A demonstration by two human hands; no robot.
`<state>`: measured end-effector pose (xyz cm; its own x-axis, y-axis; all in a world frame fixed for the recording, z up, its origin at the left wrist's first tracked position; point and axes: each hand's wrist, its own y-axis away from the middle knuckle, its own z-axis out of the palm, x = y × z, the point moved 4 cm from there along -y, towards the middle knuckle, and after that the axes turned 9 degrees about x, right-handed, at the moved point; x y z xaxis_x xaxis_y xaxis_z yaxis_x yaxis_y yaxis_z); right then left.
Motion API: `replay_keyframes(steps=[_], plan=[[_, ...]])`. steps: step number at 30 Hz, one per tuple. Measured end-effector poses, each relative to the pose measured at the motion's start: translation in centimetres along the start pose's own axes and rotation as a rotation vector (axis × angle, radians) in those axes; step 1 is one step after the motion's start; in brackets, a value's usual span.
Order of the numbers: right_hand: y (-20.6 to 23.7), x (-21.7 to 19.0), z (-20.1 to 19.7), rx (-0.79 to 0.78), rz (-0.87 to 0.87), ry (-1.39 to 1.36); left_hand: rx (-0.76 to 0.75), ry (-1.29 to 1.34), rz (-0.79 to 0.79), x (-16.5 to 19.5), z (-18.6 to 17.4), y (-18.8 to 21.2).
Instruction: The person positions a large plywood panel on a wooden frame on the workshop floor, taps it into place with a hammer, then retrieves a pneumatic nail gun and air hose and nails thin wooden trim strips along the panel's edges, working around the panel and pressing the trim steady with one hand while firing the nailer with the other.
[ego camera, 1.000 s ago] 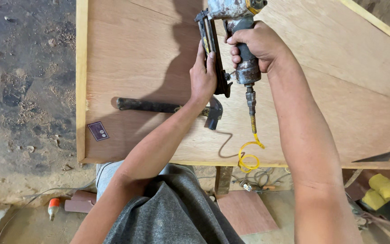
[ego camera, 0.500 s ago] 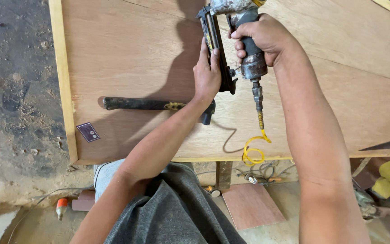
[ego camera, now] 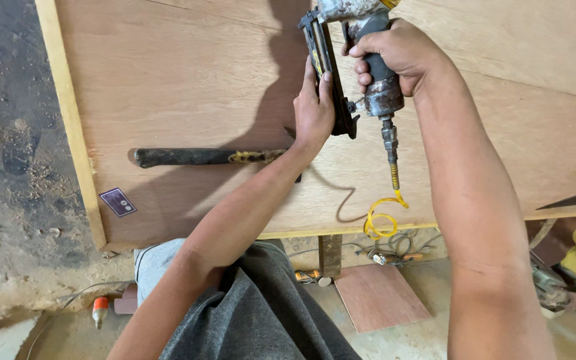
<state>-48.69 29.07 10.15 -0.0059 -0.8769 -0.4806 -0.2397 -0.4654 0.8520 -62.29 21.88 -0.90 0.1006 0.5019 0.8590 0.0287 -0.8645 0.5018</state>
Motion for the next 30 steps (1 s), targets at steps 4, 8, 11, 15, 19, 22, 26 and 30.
replay_keyframes(steps=[4, 8, 11, 15, 19, 22, 26, 30], plan=[[0.3, 0.5, -0.8, 0.018, 0.002, 0.011, -0.018, 0.001, -0.023, -0.2, 0.7, 0.4], [0.6, 1.0, -1.5, 0.022, 0.004, 0.006, -0.083, 0.015, -0.065, -0.5, 1.3, 0.8], [0.7, 1.3, -2.1, 0.047, -0.006, -0.004, -0.079, 0.012, -0.018, -0.4, 1.6, 1.1], [0.9, 2.1, -2.9, 0.064, 0.0, -0.035, -0.096, -0.012, -0.014, -0.5, 2.3, 1.5], [1.0, 2.8, -3.9, 0.069, 0.009, -0.048, -0.118, -0.02, -0.024, -0.6, 3.1, 2.0], [1.0, 3.3, -4.5, 0.072, 0.011, -0.079, -0.143, -0.018, -0.06, -0.9, 3.6, 2.3], [1.4, 3.8, -5.1, 0.107, 0.013, -0.036, -0.151, -0.006, 0.009, -0.8, 4.0, 2.5], [1.8, 3.8, -5.3, 0.101, -0.007, -0.036, -0.171, -0.001, -0.011, -0.8, 4.4, 2.8]])
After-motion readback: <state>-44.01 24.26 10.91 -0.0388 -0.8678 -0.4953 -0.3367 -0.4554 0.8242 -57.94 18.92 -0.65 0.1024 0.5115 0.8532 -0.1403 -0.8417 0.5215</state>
